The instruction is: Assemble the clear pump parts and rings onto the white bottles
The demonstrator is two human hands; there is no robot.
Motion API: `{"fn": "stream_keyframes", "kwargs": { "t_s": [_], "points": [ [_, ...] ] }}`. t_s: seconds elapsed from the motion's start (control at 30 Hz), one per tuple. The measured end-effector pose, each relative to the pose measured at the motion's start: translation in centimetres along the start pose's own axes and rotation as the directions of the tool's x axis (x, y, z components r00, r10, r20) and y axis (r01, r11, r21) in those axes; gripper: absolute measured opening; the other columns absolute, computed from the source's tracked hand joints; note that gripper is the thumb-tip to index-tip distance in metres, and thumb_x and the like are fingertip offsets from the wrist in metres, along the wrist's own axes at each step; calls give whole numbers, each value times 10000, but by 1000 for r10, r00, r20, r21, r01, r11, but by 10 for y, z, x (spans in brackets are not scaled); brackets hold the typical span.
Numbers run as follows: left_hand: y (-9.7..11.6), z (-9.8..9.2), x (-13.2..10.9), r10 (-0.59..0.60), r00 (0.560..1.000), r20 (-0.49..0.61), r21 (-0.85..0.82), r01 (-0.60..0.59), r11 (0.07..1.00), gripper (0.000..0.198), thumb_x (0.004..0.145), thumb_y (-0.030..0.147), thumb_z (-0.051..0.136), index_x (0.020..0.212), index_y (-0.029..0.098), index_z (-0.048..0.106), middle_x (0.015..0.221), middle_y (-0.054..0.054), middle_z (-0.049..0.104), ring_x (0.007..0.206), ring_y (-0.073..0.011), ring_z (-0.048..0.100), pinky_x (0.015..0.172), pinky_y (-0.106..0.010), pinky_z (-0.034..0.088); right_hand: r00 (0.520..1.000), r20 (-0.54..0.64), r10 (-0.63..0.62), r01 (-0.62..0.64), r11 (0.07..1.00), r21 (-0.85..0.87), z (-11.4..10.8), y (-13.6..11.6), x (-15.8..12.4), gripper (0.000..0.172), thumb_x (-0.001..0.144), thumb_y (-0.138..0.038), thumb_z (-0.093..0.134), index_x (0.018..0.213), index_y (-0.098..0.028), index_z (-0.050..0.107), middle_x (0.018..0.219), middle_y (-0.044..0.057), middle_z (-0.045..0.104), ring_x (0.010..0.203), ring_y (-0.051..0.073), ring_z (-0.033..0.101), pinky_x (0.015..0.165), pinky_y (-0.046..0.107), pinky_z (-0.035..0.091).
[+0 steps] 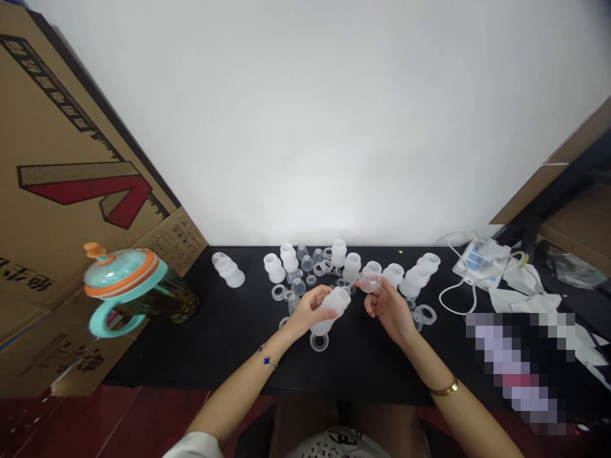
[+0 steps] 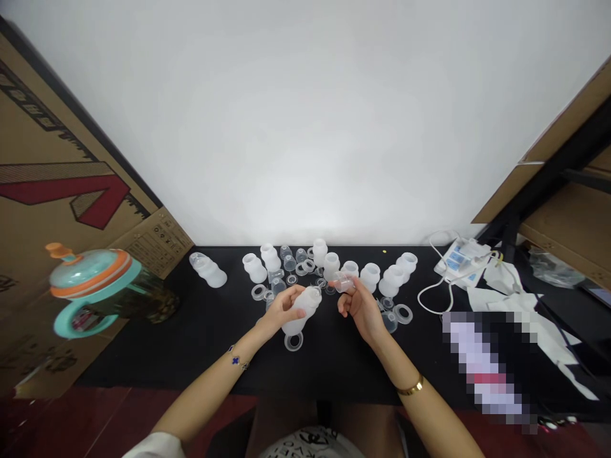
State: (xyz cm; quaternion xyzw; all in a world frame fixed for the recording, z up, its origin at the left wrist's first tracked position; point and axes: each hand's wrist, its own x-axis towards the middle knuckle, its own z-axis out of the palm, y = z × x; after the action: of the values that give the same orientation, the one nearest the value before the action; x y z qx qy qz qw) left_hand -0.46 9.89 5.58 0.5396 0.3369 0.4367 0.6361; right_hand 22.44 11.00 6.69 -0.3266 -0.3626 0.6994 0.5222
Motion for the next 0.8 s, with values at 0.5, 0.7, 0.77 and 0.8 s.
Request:
{"fn": "stream_keyframes", "kwargs": {
  "t_s": [0.5,0.7,0.77,0.8],
  "points": [
    [-2,1,-1,-30,1000,-6,48,30,998,405,734,401,820,1007,160,644,907,-38,709,805,-178,630,744,-260,448,985,33,-170,171,985,-33,1,1,-4,347,917,-512,602,1162,-267,578,1173,70,693,504,102,527,416,239,370],
    [-1,2,-2,-25,999,-24,136,28,990,420,737,415,813,1021,158,641,916,-36,704,831,-184,628,771,-277,448,986,53,-158,160,986,-38,1,3,-4,374,890,-498,643,1168,-256,583,1128,81,711,496,99,535,410,232,380],
    [-2,2,-2,-27,1000,-15,148,29,989,436,733,420,817,1029,157,634,941,-41,703,852,-191,630,785,-285,449,987,64,-148,150,988,-43,0,3,-5,384,883,-503,652,1167,-253,586,1104,85,720,496,104,540,411,235,381],
    [-3,2,-2,-31,999,-11,150,32,988,447,730,425,818,1034,156,630,954,-45,702,866,-196,631,793,-290,451,987,71,-141,145,988,-49,-1,4,-5,390,880,-505,655,1168,-251,587,1094,87,722,495,107,542,411,237,381]
  ]
}}
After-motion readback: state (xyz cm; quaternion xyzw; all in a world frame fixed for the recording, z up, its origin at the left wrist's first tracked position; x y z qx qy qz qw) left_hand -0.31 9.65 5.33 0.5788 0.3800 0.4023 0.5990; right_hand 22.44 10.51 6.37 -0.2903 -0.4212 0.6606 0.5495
